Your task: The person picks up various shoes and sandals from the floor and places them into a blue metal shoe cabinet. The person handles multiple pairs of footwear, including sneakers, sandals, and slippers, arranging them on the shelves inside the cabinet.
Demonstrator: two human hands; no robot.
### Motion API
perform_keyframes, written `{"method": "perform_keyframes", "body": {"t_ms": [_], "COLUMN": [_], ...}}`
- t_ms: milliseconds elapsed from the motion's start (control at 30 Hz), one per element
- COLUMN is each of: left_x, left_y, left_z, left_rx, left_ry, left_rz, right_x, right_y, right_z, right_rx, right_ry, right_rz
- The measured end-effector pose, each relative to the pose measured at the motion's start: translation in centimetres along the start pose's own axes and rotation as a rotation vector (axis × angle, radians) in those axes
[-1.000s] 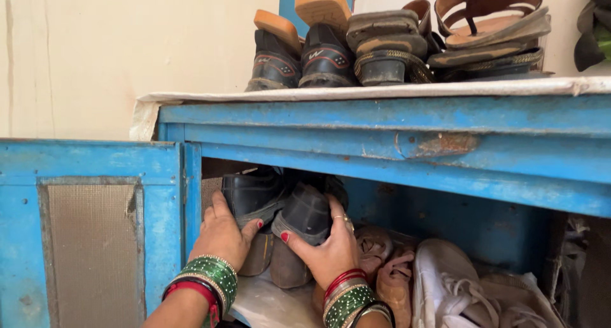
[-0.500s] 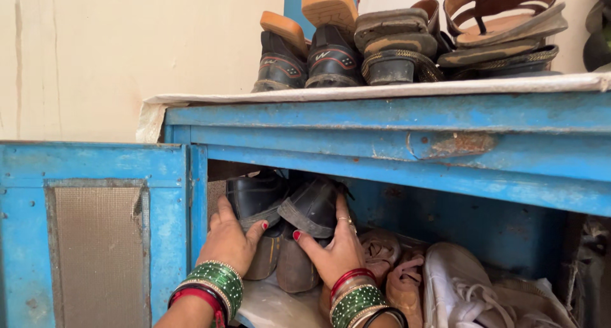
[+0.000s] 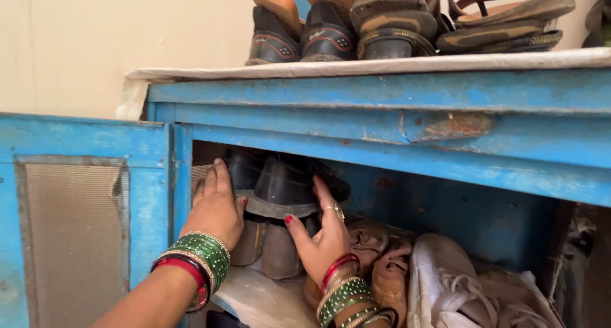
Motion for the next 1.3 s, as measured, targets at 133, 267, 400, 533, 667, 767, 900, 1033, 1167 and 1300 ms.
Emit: {"method": "perform_keyframes", "body": {"t_ms": [133,267,400,533,667,767,900,1033,1167,1300], "left_x": [0.6,2.6,6.6,6.5,5.9,6.3,6.2,8.2,7.9,8.3], "left_y": [-0.4,-1.1,-2.1,-1.3,-0.4,-0.6,-1.4,-2.2,-2.0,-2.2], "left_z": [-1.7,-1.7,-4.0,-8.1,-7.7,-7.2,-6.8,-7.9,-9.1,-10.4], "left_rx": [-0.086,-0.059,-0.195,-0.412,-0.363,-0.283,-0.137,-0.125,-0.137,-0.27], "left_ry": [0.167,0.058,-0.068,-0.183,-0.152,-0.126,-0.043,0.004,0.054,0.04], "left_rz": [-0.036,-0.05,-0.142,0.016,0.127,0.098,0.123,-0.073,-0.045,-0.083], "right_x": [-0.4,-0.8,-1.0,-1.0,-0.9,-0.8,-0.4,0.4,0.0,-0.4], "right_y": [0.4,0.5,0.9,0.8,0.7,0.8,1.1,1.3,0.9,1.3], "right_z": [2.4,0.5,0.8,-0.3,-1.0,-1.6,-1.6,-1.8,-2.6,-3.3], "right_rx": [0.145,-0.016,0.123,0.021,-0.076,-0.109,0.022,0.0,-0.239,-0.267], "right_ry": [-0.088,-0.002,-0.035,0.021,-0.021,0.021,0.012,-0.106,-0.068,-0.149], "right_rz": [0.034,0.075,0.086,0.101,0.094,0.088,0.035,-0.018,0.025,0.088]}}
Point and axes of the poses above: each hand's wrist, its own y-axis towards the middle knuckle, its own x-axis out of the back of the hand, z = x × y, the point moved 10 cm from there along y, towards the middle knuckle, and after that the axes turned 15 degrees about y, right-handed, at the moved point
